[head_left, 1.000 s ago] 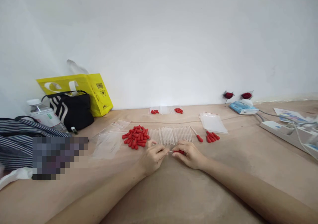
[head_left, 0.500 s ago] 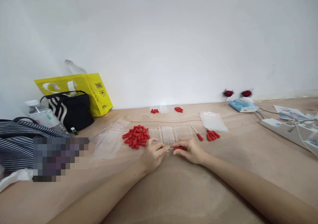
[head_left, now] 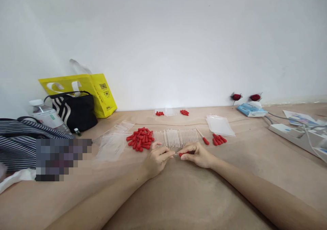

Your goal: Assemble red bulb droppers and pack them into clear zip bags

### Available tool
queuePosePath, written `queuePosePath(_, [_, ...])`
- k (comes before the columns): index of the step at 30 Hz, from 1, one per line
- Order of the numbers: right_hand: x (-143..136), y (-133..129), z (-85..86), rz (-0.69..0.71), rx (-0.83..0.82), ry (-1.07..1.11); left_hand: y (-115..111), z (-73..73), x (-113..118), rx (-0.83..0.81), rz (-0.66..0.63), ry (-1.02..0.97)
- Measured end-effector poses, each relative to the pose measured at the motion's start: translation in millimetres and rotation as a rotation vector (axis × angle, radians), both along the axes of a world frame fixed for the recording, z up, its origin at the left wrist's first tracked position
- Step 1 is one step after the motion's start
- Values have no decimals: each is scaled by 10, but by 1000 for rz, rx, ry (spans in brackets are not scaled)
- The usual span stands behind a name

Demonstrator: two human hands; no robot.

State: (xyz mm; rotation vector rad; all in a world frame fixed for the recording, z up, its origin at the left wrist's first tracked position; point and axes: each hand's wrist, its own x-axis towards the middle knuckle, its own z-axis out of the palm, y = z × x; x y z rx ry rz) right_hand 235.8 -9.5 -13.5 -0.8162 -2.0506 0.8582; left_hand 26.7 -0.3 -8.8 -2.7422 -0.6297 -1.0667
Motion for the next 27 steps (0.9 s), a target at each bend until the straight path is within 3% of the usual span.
queuePosePath(5, [-60,-48,-24,-164,230,-137,1,-13,8,6,28,-19])
queuePosePath(9, [-107,-50,-35,-183,318,-170,9,-29,11,-15,40,-15])
queuePosePath(19, [-142,-22,-10,-161,305,-145,4,-32,69,-45,56,-1])
queuePosePath(27, [3,30,-69,-269,218,-54,33,-15,-10,-53,121,-10])
